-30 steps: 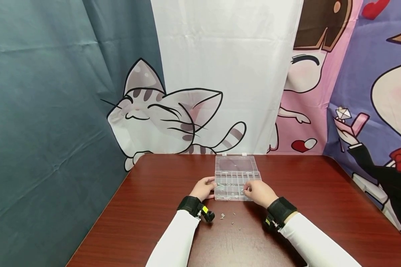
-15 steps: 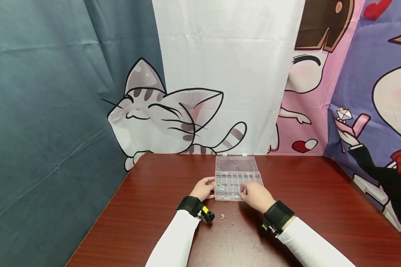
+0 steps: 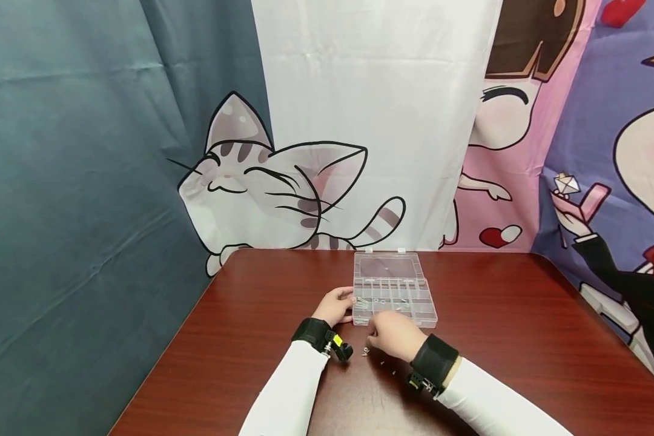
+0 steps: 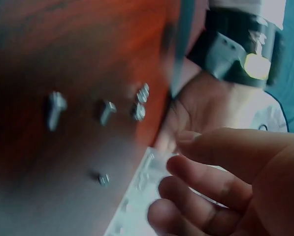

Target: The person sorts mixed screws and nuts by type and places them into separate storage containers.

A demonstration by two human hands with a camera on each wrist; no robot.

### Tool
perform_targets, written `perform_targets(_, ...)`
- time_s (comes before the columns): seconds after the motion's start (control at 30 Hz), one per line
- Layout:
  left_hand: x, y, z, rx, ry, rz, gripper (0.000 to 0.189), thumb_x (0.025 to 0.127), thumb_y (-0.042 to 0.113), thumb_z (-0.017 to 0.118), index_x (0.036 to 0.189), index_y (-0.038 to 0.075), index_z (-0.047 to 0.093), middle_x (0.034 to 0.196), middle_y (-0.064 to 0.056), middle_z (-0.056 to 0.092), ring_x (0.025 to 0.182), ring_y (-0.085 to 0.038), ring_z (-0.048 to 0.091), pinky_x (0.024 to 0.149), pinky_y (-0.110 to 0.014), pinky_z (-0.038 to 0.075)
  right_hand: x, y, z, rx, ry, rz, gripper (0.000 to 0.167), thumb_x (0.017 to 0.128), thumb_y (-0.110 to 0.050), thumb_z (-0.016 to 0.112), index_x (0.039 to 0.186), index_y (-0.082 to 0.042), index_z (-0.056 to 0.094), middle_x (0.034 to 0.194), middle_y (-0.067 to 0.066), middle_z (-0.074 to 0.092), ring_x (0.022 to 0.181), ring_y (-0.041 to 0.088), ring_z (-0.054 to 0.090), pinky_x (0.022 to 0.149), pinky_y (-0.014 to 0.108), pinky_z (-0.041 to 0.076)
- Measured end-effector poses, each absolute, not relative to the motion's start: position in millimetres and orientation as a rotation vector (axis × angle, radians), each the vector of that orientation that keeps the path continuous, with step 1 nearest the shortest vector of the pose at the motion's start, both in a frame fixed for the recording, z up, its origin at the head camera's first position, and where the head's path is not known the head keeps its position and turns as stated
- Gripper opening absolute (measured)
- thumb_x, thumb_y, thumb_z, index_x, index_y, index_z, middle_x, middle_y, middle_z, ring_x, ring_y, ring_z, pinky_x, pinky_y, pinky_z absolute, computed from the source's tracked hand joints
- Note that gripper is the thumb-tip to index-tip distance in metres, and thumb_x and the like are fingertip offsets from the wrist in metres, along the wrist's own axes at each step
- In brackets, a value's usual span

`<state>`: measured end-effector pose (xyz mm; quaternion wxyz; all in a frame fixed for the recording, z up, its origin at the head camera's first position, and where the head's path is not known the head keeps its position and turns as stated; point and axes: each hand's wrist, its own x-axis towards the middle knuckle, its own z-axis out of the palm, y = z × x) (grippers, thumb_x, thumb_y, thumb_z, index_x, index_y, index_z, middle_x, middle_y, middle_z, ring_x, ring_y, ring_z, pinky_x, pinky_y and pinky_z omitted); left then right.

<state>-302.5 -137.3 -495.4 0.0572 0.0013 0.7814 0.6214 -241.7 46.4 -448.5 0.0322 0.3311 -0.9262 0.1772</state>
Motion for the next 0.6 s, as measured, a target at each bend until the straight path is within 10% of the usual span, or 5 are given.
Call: perform_targets(0.6, -301.8, -139.7, -492.9, 0.002, 2.378, 1.851, 0.042, 0.102, 0.014, 0.057, 0.143, 0.005, 0.052, 0.130, -0.015, 0.060, 0.111, -0.025, 0.062, 0.075, -0.035, 0.059, -238.2, 34.7, -460.3, 1.147, -2.763, 0.360, 0.037, 0.075, -0.014, 0.079, 0.050, -0.021, 0.053, 0.048, -0.011, 0.045, 0.049, 0.009, 0.044, 0.049, 0.030, 0.041)
